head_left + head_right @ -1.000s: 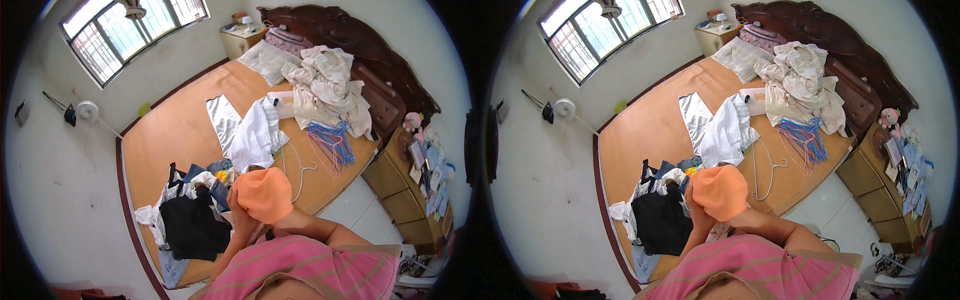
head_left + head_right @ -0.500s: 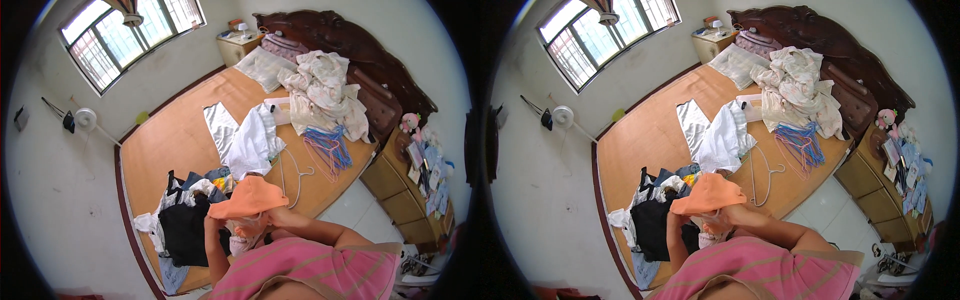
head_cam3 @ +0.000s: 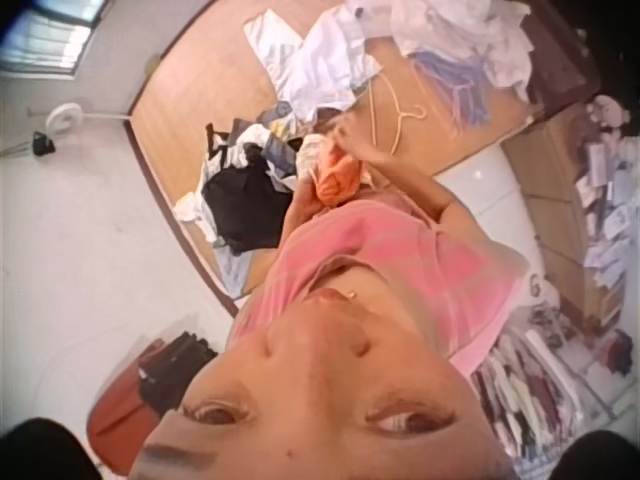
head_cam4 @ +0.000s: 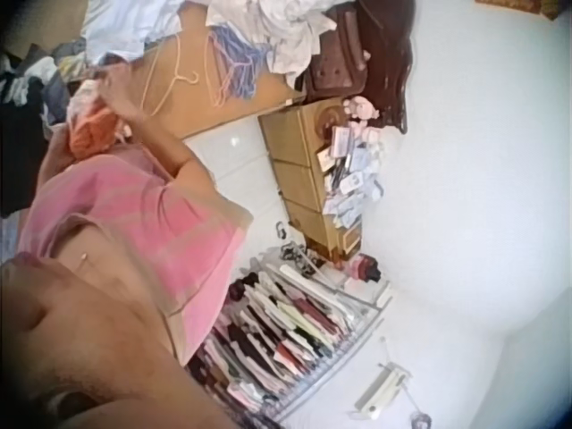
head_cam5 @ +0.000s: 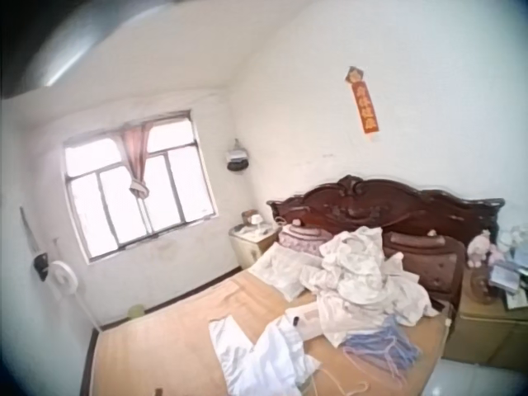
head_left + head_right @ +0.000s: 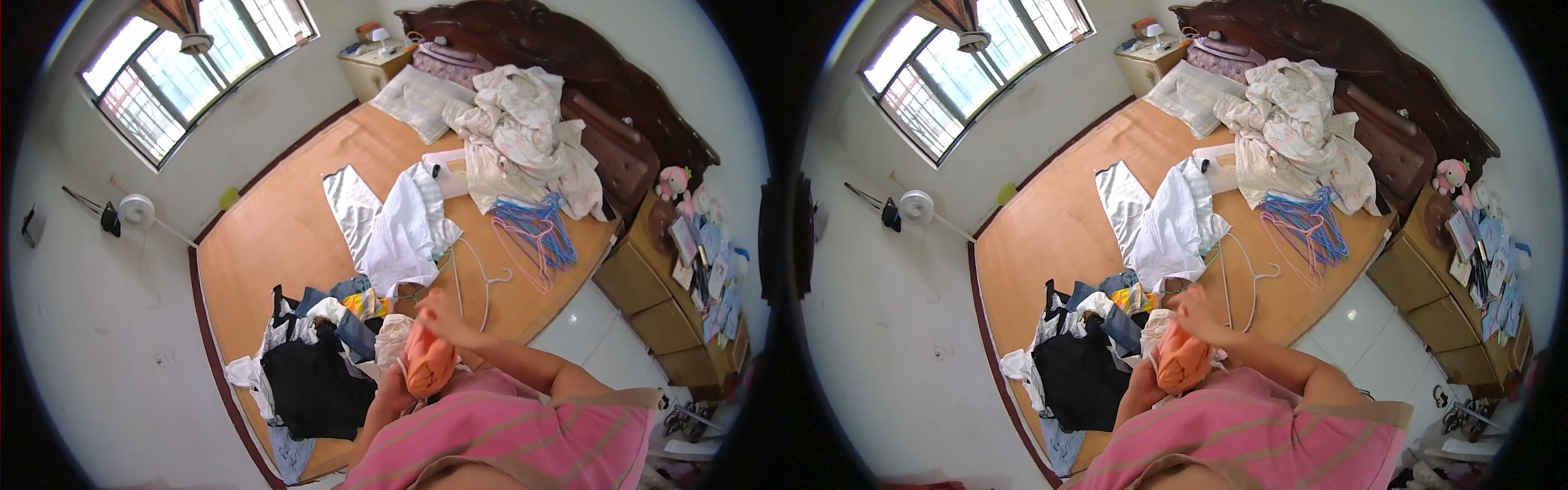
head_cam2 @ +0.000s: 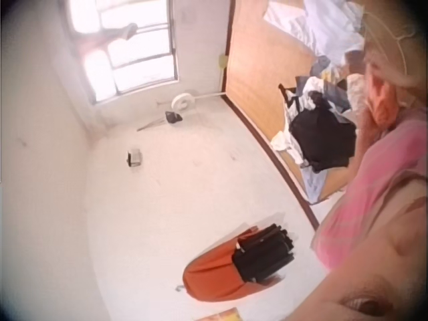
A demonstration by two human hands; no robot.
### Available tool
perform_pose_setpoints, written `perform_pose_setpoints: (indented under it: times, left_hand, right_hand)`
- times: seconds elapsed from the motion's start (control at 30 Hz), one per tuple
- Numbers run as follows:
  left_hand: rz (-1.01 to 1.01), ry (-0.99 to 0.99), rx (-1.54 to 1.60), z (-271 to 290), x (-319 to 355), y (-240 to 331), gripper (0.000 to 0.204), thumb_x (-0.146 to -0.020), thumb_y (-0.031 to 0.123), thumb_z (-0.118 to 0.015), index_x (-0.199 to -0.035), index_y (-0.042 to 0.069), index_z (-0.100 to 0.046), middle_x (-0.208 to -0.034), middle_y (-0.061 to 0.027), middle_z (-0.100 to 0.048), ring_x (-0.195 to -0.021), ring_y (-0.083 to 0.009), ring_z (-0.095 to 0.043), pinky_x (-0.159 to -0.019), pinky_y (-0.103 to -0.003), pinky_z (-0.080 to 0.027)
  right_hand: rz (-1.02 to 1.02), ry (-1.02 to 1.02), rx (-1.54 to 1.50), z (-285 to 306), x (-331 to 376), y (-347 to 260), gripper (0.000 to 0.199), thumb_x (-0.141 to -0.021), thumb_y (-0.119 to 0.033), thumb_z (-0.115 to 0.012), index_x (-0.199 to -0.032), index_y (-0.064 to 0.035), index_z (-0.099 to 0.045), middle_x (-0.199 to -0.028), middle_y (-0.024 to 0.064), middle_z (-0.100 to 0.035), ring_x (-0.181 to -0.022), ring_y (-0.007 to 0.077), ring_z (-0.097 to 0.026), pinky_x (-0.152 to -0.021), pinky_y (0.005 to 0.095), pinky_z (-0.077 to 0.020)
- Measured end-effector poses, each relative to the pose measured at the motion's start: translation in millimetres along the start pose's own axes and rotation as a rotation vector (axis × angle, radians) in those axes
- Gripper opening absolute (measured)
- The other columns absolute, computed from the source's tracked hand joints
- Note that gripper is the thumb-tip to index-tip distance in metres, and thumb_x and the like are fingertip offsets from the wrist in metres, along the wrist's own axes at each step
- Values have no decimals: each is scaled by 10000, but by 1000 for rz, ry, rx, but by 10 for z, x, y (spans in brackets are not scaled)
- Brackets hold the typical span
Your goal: The person hangs various clothes using hangers and then places them onto a garment rack.
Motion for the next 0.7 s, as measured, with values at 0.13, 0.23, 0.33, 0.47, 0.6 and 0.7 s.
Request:
perform_pose_setpoints:
  times: [0.13,0.23,0.33,0.47,0.6,0.7]
  left_hand:
    - [109,-137,268,370,-150,-78,467,-943,351,-366,-1221,-16,-443,-1232,-196,-498,-1134,-338,-486,-1001,-458,-351]
    - [73,-87,148,146,-70,20,544,-872,314,-474,-1265,-53,-394,-1260,-217,-473,-1145,-337,-481,-1004,-441,-353]
    - [-85,-75,-76,-353,-85,117,590,-783,221,-623,-1242,-77,-404,-1241,-208,-488,-1153,-324,-479,-986,-424,-384]
    - [176,297,-720,83,-245,-30,386,-749,116,-651,-1098,-22,-559,-914,-77,-619,-747,-198,-603,-660,-294,-481]
    - [247,528,-1396,399,-555,-452,322,-717,213,-606,-912,-39,-644,-683,-88,-630,-612,-166,-592,-573,-304,-445]
    - [243,601,-1431,249,-646,-487,353,-734,226,-587,-966,-34,-638,-729,-121,-646,-667,-173,-614,-625,-305,-464]
  right_hand:
    - [-140,-497,-565,-56,314,-325,326,-822,-284,-578,-1068,-73,-611,-1111,164,-570,-1013,314,-534,-892,384,-399]
    - [-207,-637,-660,47,388,-46,343,-834,-321,-574,-1065,-71,-615,-1045,155,-607,-1025,306,-535,-901,374,-399]
    - [206,-699,-362,295,332,352,320,-844,-338,-577,-1014,-72,-634,-967,124,-634,-883,274,-582,-795,337,-456]
    - [-76,-666,-308,627,283,852,289,-819,-332,-595,-870,-57,-665,-864,141,-639,-812,275,-602,-720,363,-473]
    - [-338,-397,-18,489,374,2302,235,-782,-268,-601,-831,-47,-664,-842,150,-638,-797,293,-615,-700,401,-478]
    - [-781,-347,298,912,427,3144,201,-765,-200,-581,-871,-56,-672,-897,159,-637,-866,313,-609,-740,417,-486]
Point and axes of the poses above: each hand's wrist, its own x-axis away from the middle knuckle, its own z-axis out of the back of the hand, y = z × x, the point moved 3 cm from there along -x, towards the middle knuckle
